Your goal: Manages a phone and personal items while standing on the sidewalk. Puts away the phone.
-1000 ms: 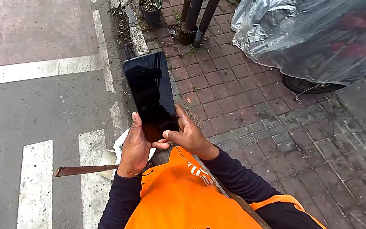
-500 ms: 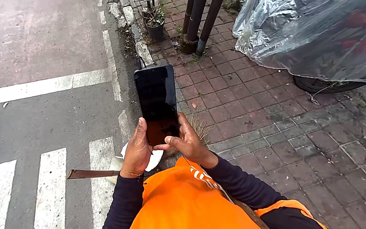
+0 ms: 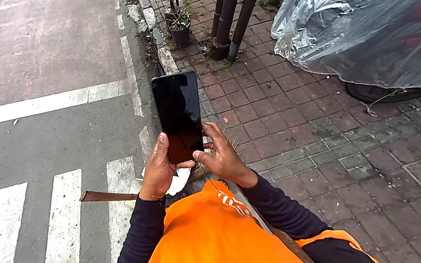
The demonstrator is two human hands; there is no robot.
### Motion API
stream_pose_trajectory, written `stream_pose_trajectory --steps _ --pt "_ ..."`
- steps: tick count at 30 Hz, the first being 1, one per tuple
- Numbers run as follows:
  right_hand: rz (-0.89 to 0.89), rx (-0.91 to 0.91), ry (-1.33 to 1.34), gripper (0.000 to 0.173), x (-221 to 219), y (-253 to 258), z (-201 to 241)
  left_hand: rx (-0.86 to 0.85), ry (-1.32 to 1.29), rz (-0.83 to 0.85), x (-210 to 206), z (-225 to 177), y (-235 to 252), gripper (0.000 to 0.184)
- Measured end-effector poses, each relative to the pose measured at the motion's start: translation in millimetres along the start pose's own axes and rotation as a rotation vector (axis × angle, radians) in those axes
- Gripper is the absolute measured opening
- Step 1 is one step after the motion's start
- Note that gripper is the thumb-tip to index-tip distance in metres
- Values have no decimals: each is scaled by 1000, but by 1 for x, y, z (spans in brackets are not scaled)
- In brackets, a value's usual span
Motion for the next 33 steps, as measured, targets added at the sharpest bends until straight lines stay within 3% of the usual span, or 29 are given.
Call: stream_pose_trajectory --steps 12,21,25,33 --pt "85 12 48 67 -2 -1 2 -49 -13 35 10 -3 -3 38" --pt "-14 40 -15 50 -12 3 1 -29 -2 35 8 3 -5 40" --pt "-97 42 1 30 -9 5 -2 -12 -10 76 9 7 -3 41" --pt "-54 40 57 44 -9 5 -4 -60 21 47 14 -4 2 43"
Point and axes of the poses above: each hand's wrist, its own y-axis towards the middle knuckle, its own x-axis out of the back of the hand, z = x × y, the point moved 5 cm from there along y, towards the middle knuckle, and after that the axes turned 14 degrees about x, right-handed, at the moved point
